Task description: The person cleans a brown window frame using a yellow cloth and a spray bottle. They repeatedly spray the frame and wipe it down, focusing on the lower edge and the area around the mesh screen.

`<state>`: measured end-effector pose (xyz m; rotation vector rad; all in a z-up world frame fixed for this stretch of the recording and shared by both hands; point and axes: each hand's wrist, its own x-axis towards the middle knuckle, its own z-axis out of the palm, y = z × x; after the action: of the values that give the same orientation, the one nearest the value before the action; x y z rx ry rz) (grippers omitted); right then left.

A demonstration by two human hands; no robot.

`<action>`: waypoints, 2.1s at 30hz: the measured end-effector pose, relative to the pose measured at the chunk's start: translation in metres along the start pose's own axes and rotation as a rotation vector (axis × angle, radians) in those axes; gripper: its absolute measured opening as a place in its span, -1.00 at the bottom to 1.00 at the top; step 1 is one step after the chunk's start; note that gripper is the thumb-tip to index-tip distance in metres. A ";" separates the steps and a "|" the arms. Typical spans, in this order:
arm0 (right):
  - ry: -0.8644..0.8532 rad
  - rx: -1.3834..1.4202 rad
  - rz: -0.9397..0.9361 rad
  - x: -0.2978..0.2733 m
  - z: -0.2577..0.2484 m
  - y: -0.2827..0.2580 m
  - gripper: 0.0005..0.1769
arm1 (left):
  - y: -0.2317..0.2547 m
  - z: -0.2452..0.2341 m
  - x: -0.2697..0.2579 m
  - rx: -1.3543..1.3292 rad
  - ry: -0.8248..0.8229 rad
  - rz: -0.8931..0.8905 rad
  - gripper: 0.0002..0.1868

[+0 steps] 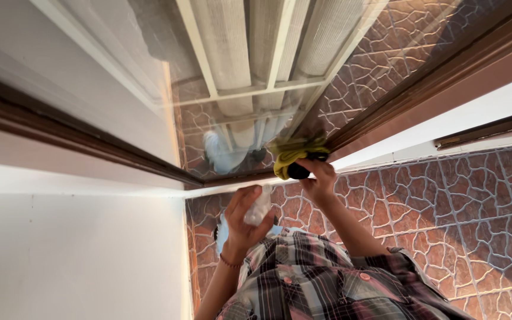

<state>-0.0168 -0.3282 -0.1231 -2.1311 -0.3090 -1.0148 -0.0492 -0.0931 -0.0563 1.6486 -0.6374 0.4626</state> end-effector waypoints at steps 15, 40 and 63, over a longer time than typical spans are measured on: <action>0.179 0.313 -0.020 0.078 -0.013 -0.067 -0.65 | 0.013 -0.042 -0.005 0.059 0.064 0.052 -0.43; 0.014 0.048 -0.056 0.029 0.087 -0.096 -0.73 | -0.012 -0.133 0.015 -0.009 0.051 0.068 -0.37; 0.016 0.091 -0.043 0.017 0.151 -0.129 -0.70 | -0.022 -0.187 0.017 -0.056 0.007 0.030 -0.32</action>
<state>0.0167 -0.1328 -0.1048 -2.0412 -0.3874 -1.0224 -0.0128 0.0905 -0.0299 1.5854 -0.6649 0.4683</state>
